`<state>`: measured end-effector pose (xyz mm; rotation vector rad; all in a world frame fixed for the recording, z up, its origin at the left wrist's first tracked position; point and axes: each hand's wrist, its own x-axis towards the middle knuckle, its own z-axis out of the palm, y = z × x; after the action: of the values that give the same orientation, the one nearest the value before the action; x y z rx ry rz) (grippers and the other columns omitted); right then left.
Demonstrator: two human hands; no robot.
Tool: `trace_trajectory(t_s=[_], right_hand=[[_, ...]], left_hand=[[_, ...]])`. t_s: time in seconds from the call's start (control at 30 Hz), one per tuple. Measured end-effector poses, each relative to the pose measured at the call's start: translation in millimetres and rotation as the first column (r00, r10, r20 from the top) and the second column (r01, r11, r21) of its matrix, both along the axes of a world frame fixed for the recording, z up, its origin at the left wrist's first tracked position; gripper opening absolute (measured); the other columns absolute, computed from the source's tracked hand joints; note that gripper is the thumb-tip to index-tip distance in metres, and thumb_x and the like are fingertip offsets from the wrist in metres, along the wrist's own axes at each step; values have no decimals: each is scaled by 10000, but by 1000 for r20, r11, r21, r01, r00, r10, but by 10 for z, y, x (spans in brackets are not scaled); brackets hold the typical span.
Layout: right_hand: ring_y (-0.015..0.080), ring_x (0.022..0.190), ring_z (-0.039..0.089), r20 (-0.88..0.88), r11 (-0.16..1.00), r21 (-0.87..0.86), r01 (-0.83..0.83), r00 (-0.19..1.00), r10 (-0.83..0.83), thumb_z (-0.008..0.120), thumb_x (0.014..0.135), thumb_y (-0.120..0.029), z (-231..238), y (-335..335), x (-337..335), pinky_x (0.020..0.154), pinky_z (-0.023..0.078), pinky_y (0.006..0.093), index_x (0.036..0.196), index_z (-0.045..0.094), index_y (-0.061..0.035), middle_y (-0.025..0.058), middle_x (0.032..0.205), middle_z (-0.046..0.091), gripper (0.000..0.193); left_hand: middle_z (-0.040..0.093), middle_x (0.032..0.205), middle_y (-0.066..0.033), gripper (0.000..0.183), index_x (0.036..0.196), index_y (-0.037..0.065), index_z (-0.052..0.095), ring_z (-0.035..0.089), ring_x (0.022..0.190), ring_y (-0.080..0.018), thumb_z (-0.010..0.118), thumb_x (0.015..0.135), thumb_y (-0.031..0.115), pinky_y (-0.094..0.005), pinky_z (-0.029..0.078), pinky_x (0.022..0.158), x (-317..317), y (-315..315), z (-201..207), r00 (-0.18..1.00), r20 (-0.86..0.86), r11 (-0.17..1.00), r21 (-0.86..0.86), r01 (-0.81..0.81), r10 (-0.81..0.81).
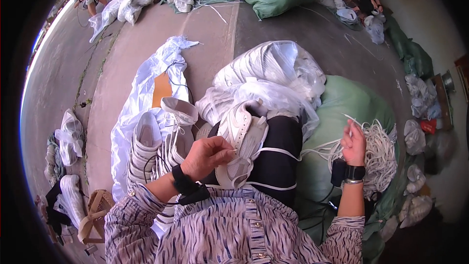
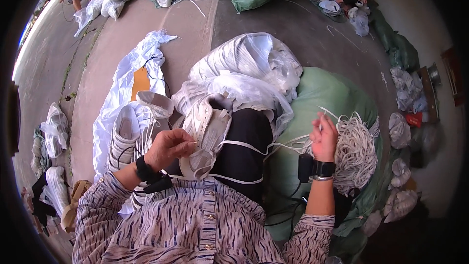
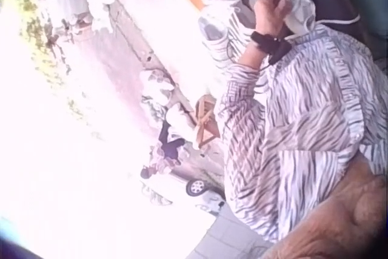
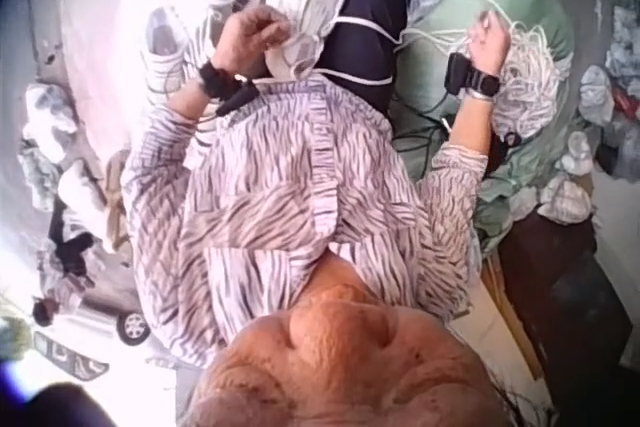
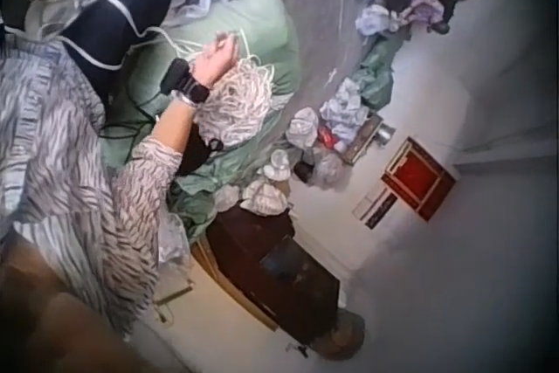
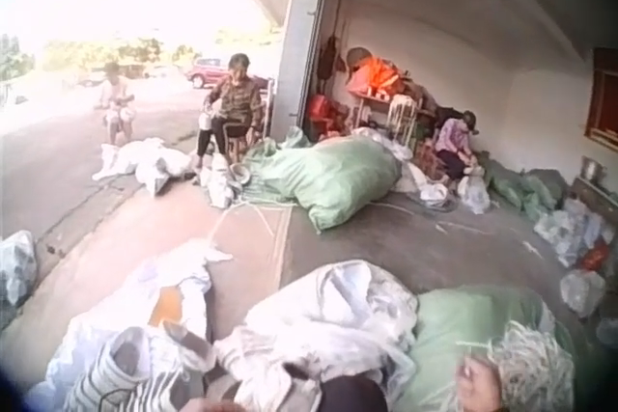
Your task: Lacing a pair of white sneakers while sitting among storage bags.
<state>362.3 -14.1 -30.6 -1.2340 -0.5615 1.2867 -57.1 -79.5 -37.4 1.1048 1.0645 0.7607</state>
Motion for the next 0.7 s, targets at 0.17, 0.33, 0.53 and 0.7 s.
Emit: trace_trajectory(t_s=[0.17, 0.33, 0.53, 0.7], right_hand=[[71, 427, 499, 340, 555, -200, -808, 474, 812, 478, 923, -141, 163, -266, -1780, 404, 377, 199, 928, 565, -15, 65, 679, 623, 153], [155, 427, 554, 356, 19, -566, -824, -223, 908, 482, 910, -150, 192, -449, -1892, 411, 433, 291, 886, 557, -1, 84, 596, 558, 169], [20, 437, 429, 111, 740, -76, -669, 732, 673, 556, 881, -108, 279, -159, -1756, 386, 330, 165, 1015, 571, 34, -2, 668, 553, 196], [17, 431, 389, 228, 677, -202, -707, 639, 735, 550, 892, -163, 151, -114, -2025, 381, 302, 166, 1070, 574, 26, -26, 606, 501, 261]], left_hand=[[572, 652, -8, 177, 782, -3, 571, 519, 561, -61, 621, 882, 134, -230, 440, 502, 18, 54, 4, 982, -151, 986, -139, 90, -111], [559, 628, -13, 185, 776, 4, 570, 520, 567, -60, 642, 865, 149, -242, 434, 502, -35, -15, -133, 990, -75, 977, -187, 100, -115], [574, 638, -90, 228, 767, 35, 587, 579, 603, -211, 655, 807, 249, -341, 446, 577, 3, 69, -136, 906, -410, 976, 139, 171, -100], [598, 672, -123, 217, 751, 53, 591, 587, 640, -291, 648, 785, 259, -381, 446, 602, 25, 122, -183, 890, -424, 953, 162, 255, -166]])
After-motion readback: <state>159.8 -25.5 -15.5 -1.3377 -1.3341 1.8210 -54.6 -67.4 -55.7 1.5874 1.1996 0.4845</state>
